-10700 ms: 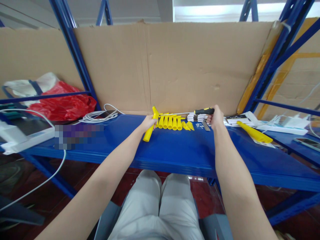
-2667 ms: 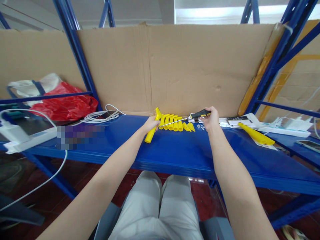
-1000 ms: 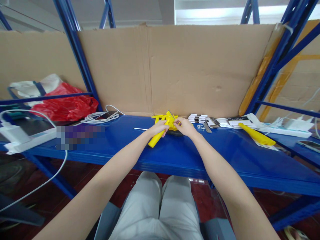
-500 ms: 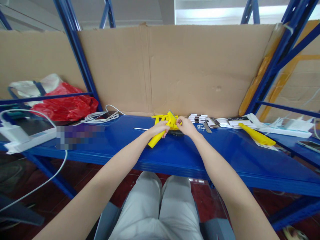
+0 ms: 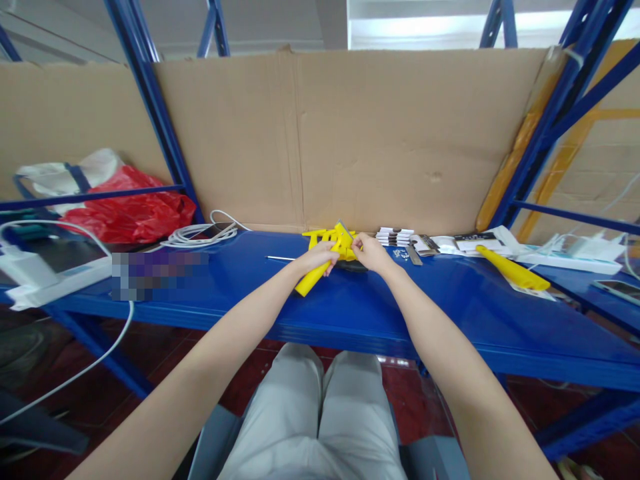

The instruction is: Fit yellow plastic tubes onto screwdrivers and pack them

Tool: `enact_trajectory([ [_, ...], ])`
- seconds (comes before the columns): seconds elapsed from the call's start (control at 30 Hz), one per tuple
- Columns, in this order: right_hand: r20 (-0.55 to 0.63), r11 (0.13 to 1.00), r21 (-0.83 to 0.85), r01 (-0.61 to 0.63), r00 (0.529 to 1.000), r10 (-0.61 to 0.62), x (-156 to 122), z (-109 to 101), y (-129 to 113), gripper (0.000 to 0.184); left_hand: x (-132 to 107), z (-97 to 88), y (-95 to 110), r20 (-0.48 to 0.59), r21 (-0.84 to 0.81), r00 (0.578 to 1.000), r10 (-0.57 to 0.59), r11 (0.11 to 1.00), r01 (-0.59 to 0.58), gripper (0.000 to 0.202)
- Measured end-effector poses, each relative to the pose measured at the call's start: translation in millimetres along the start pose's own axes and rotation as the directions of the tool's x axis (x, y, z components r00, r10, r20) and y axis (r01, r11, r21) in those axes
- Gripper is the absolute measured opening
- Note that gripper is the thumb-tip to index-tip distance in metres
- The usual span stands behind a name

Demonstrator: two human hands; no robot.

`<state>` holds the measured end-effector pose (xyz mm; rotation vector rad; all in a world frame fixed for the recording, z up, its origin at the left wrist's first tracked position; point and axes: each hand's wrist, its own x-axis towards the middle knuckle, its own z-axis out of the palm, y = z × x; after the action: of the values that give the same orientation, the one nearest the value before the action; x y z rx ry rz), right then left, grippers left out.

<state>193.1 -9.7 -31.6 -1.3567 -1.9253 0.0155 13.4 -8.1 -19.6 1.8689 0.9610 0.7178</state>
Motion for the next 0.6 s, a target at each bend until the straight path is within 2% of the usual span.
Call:
enact_trajectory([
  [0.3,0.018,0.997,-0.070,-0.026,0.999,0.027,-0.1,-2.1,-2.2,0.009,5.0,-0.1,-5.9,-0.028,0.022,0.999,-0.020,1.000,0.021,0.012],
  [0.43,-0.021,0.993,-0.113,-0.027,0.999,0.025,3.8,-5.5,9.5,0.009,6.5,-3.1,-7.0,-0.047,0.018,0.998,-0.048,0.999,0.049,0.012],
  [0.53,-0.076,0.973,-0.205,-0.106,0.993,0.093,5.7,-15.9,28.5,0.011,6.9,-3.8,-7.2,-0.059,0.009,0.997,-0.051,0.999,0.052,0.011],
  [0.6,-0.109,0.930,-0.297,-0.215,0.976,0.191,3.6,-27.3,42.6,0.013,6.9,-3.8,-6.6,-0.058,0.004,0.997,-0.051,0.999,0.052,0.011],
])
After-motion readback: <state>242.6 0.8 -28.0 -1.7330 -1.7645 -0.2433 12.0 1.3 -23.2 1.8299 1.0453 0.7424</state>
